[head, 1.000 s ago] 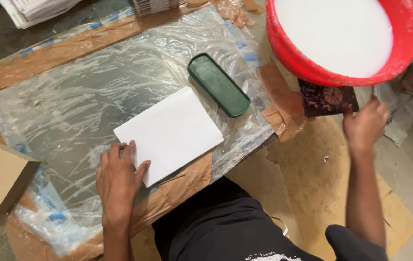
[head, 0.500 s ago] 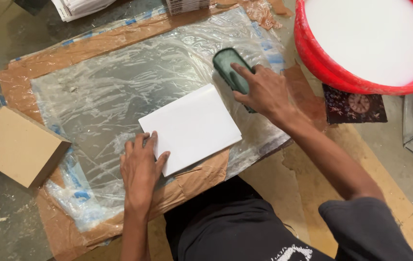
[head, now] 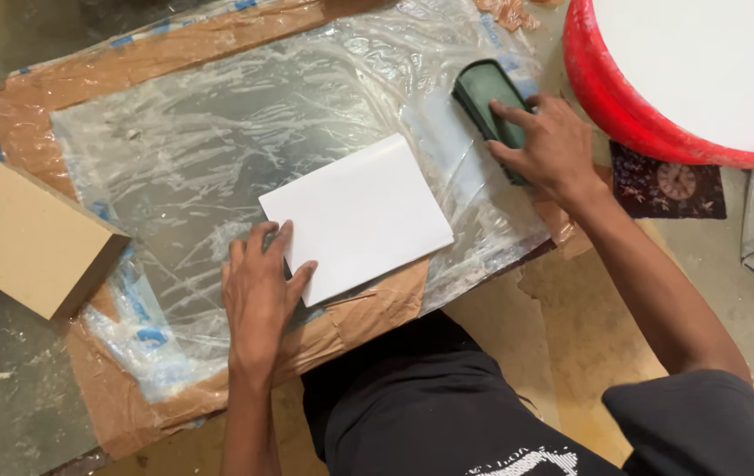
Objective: The person aligns a stack of white pages, places a brown cardboard cover on top, and uses a green brush to press the cover onto the pages. This process is repeated for multiple book units on a plastic-covered workbench.
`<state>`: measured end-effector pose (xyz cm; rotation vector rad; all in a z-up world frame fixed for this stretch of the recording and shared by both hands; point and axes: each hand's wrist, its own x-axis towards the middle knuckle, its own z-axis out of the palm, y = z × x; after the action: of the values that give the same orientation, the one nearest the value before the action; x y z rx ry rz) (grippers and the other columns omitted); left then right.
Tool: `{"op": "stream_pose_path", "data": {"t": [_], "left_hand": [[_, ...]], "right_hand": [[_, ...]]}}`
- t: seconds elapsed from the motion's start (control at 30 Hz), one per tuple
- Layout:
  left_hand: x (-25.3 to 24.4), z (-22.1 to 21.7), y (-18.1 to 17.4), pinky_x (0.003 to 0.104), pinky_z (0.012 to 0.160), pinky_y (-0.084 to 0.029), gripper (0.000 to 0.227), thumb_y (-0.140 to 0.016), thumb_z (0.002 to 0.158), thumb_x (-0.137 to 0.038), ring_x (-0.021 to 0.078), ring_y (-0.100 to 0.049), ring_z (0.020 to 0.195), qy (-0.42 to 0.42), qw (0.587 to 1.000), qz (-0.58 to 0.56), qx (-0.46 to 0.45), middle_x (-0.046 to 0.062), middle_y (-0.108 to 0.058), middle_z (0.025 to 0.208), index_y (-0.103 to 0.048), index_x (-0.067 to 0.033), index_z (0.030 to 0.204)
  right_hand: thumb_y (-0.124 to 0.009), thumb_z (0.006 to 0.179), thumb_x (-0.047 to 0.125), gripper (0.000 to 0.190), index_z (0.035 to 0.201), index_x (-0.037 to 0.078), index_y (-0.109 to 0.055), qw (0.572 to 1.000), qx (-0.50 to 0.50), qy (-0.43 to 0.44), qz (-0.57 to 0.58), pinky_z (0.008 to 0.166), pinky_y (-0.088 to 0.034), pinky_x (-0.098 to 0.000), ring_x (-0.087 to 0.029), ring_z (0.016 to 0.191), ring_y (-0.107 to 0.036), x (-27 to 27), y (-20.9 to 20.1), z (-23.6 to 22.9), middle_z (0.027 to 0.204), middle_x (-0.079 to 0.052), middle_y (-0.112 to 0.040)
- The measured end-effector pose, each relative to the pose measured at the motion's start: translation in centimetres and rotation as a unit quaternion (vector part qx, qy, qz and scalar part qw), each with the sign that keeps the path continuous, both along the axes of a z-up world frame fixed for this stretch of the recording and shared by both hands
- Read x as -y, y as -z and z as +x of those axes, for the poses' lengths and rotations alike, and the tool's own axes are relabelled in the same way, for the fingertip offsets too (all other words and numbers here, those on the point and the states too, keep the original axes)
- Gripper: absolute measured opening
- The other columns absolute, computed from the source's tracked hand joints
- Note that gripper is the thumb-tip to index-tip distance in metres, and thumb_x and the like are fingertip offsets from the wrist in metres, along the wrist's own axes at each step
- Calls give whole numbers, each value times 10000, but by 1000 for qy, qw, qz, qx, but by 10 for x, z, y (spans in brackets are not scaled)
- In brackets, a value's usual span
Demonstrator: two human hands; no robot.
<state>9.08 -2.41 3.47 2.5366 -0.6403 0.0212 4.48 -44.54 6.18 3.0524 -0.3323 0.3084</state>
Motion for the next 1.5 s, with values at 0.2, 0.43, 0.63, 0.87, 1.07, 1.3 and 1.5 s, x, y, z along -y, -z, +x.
{"op": "stream_pose_path", "data": {"t": [0.2, 0.43, 0.63, 0.87, 1.07, 1.3, 1.5], "left_hand": [[-2, -1, 2, 474, 972, -437, 642, -851, 759, -286, 324, -514, 1211, -5, 1000, -7, -14, 90, -578, 1371, -662, -88, 1339], [-3, -4, 4, 464, 950, -437, 653, -851, 761, -280, 312, -516, 1206, -13, 999, -10, -40, 91, -575, 1381, -655, -94, 1355], [-4, -2, 3, 464, 951, -438, 662, -854, 761, -276, 313, -516, 1214, -18, 999, -19, -37, 101, -570, 1391, -651, -86, 1362], [-3, 0, 5, 467, 998, -434, 666, -851, 762, -278, 312, -510, 1235, -16, 999, -11, -44, 99, -565, 1408, -647, -91, 1368], [-1, -1, 5, 464, 961, -443, 669, -847, 764, -287, 308, -510, 1231, -18, 999, -9, -50, 95, -560, 1413, -643, -97, 1372], [0, 0, 1, 473, 933, -448, 659, -843, 765, -311, 303, -534, 1183, -19, 999, 16, -39, 57, -568, 1406, -647, -115, 1363], [0, -4, -2, 482, 901, -452, 651, -833, 781, -309, 315, -544, 1165, -19, 999, 36, -23, 53, -573, 1405, -636, -121, 1372]], "right_hand": [[-793, 925, 443, 608, 1493, 288, -639, 999, 0, 3, -32, 931, -518, -525, -401, 1244, -564, 0, 8, -17, 1399, -219, -591], [-794, 939, 421, 605, 1510, 284, -645, 1000, 12, 5, -18, 944, -514, -540, -397, 1282, -552, -3, 8, -19, 1398, -217, -594], [-807, 908, 440, 607, 1481, 303, -662, 1000, 7, 27, -14, 896, -526, -535, -384, 1245, -576, -2, 7, -13, 1375, -210, -613], [-807, 903, 442, 612, 1482, 314, -659, 999, 5, 33, -16, 928, -522, -543, -385, 1262, -564, 2, 14, -12, 1382, -211, -610], [-808, 890, 447, 607, 1463, 302, -671, 999, 9, 38, -17, 912, -510, -565, -391, 1269, -556, 0, 12, -11, 1373, -224, -613], [-792, 881, 478, 608, 1452, 311, -666, 993, -2, 88, 75, 916, -528, -508, -369, 1160, -590, -32, 6, 4, 1279, -232, -641], [-826, 903, 437, 492, 1354, 253, -757, 992, 123, -31, 12, 930, -542, -471, -379, 1177, -602, -29, 25, -4, 1310, -221, -660]]}}
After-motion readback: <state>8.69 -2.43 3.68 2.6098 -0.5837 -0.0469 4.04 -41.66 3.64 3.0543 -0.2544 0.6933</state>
